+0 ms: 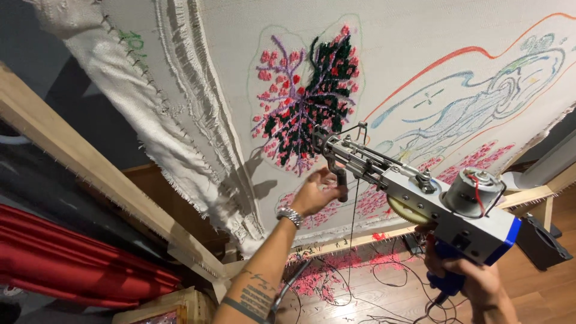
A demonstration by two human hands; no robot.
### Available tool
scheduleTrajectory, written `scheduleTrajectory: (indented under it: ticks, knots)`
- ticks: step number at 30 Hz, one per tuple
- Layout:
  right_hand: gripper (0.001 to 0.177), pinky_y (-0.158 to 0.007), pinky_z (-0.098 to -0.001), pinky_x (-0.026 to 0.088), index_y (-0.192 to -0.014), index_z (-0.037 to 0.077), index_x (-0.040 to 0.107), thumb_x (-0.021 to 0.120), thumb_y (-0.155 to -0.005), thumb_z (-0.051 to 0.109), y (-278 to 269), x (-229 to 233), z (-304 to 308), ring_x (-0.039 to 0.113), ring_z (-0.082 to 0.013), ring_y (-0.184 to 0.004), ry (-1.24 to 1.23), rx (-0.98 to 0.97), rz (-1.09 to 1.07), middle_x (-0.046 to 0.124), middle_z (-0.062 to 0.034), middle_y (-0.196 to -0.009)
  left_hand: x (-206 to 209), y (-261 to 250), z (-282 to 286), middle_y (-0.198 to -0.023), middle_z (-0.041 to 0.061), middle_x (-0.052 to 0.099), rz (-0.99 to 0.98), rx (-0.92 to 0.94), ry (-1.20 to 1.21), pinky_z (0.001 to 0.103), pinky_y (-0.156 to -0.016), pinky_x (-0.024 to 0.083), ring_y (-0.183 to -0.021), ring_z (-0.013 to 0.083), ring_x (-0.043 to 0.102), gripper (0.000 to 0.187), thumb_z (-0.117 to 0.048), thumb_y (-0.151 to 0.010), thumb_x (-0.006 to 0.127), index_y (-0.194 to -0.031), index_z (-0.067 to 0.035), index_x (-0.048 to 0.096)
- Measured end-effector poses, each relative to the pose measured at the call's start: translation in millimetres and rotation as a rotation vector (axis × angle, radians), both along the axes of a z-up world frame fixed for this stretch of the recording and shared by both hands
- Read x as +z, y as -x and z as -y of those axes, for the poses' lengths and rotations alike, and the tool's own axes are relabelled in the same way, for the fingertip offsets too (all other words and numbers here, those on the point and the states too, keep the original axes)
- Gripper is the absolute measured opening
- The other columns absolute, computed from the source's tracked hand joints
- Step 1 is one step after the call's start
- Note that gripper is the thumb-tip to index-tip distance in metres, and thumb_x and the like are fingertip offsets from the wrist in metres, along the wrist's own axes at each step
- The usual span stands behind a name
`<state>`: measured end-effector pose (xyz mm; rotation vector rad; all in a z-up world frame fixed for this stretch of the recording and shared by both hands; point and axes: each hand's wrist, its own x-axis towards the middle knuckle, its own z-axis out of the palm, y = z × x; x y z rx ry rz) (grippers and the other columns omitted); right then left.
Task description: Using a tufting gun to apply yarn onto a stretched canvas on a frame to make a rug.
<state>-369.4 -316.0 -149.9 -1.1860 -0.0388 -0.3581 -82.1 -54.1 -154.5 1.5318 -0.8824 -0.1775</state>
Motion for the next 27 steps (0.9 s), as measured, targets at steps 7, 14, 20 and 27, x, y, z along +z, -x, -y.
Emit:
scheduleTrajectory:
  ticks: [7,14,20,27]
  knots:
    - [0.057,-0.059,-0.0400,0.045,-0.122,-0.019,0.057,0.061,-0.071,0.008,1,-14,23,0.054,-0.0263,-0.064,-0.031,0.152,-0.023,0.060,-0.0215,-0.081,-53,11,40,-0.076,0.006,0.069,-0.483,-0.120,0.171,0.031,-0.065,0.051,-0.060,0.0147,0.059,0.034,-0.022,-0.086,0.081,-0.104,-0.006,0.057]
    - [0.054,-0.061,-0.0397,0.043,-0.116,-0.022,0.056,0.062,-0.072,0.010,10,-25,37,0.054,-0.0269,-0.067,-0.066,0.207,-0.051,0.059,-0.0190,-0.079,-13,38,29,-0.068,0.007,0.064,-0.375,0.007,-0.056,0.029,-0.056,0.051,-0.055,0.0130,0.062,0.026,-0.026,-0.097,0.068,-0.090,-0.001,0.062]
    - [0.056,-0.062,-0.0404,0.044,-0.117,-0.022,0.057,0.062,-0.072,0.011,11,-13,35,0.055,-0.0283,-0.068,-0.083,0.199,-0.029,0.059,-0.0183,-0.075,24,49,25,-0.073,0.007,0.069,-0.315,0.084,-0.222,0.030,-0.055,0.052,-0.056,0.0124,0.063,0.034,-0.032,-0.093,0.070,-0.101,0.001,0.068]
    - [0.049,-0.059,-0.0391,0.043,-0.111,-0.022,0.058,0.061,-0.074,0.010,6,-7,31,0.055,-0.0272,-0.065,-0.028,0.162,-0.028,0.060,-0.0197,-0.074,5,42,30,-0.078,0.007,0.070,-0.282,0.073,-0.072,0.028,-0.045,0.048,-0.051,0.0108,0.059,0.040,-0.033,-0.092,0.074,-0.109,0.003,0.068]
